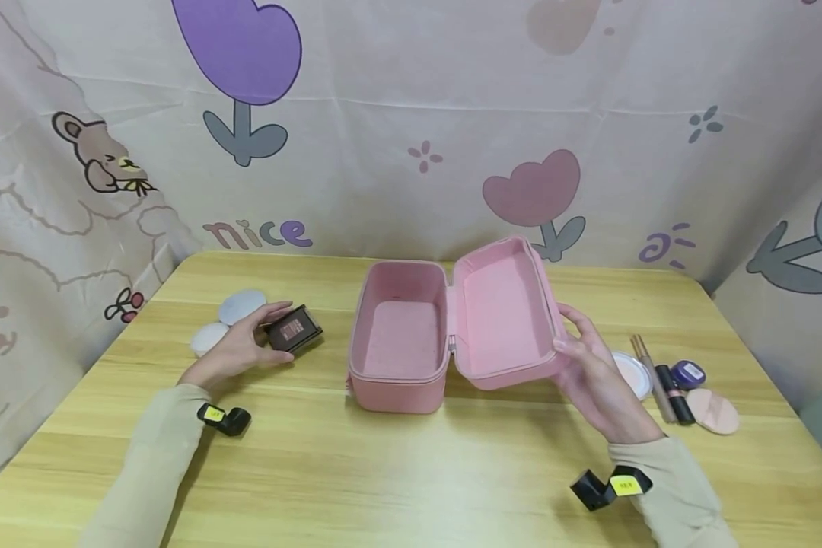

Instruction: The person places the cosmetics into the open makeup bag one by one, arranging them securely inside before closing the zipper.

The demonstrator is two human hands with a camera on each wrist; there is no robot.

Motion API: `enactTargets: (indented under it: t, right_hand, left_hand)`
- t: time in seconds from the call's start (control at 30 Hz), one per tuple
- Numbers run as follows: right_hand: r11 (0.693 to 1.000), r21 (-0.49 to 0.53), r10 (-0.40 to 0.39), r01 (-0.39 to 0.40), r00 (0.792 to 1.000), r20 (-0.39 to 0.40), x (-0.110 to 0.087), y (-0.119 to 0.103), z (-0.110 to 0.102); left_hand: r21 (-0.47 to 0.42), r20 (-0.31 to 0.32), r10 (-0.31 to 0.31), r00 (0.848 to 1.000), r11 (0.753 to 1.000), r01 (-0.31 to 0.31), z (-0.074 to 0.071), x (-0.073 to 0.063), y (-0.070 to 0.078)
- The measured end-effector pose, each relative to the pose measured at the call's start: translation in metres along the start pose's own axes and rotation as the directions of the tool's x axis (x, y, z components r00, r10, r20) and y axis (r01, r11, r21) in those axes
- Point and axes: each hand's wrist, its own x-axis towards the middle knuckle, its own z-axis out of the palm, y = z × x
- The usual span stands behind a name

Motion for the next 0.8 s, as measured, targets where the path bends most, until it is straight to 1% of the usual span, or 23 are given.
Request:
enactTargets:
  t: [0.13, 0.23, 0.3, 0.4, 0.5, 0.7, 0.8]
  right_hand:
    - [1.000, -0.006, -0.003, 0.003, 1.000, 0.011, 0.000, 0.000, 0.001]
    - [1.000, 0.001, -0.004, 0.004, 1.000, 0.011, 0.000, 0.000, 0.002]
    - [1.000, 0.009, -0.005, 0.005, 1.000, 0.009, 0.000, 0.001, 0.002]
    - [1.000, 0.022, -0.005, 0.005, 1.000, 0.007, 0.000, 0.001, 0.002]
    - [1.000, 0.025, -0.005, 0.004, 1.000, 0.007, 0.000, 0.000, 0.002]
    - [0.999, 0.032, -0.001, 0.000, 1.000, 0.023, 0.000, -0.001, 0.001]
    - [0.999, 0.035, 0.003, -0.004, 1.000, 0.025, 0.000, -0.001, 0.001]
  left_hand:
    - [0.071, 0.000, 0.020, 1.000, 0.997, -0.019, 0.000, 0.000, 0.004]
    - [0.125, 0.017, 0.035, 0.999, 0.991, -0.037, -0.001, -0.001, 0.007]
    - [0.136, 0.032, 0.048, 0.998, 0.989, -0.052, -0.003, -0.002, 0.009]
    - [0.113, 0.059, 0.086, 0.995, 0.989, -0.092, -0.006, -0.002, 0.013]
    - [0.078, 0.081, 0.110, 0.991, 0.990, -0.116, -0.009, -0.001, 0.019]
    - [0.045, 0.127, 0.107, 0.986, 0.993, -0.113, -0.015, -0.001, 0.033]
    - [0.019, 0.136, 0.127, 0.983, 0.991, -0.130, -0.015, -0.001, 0.040]
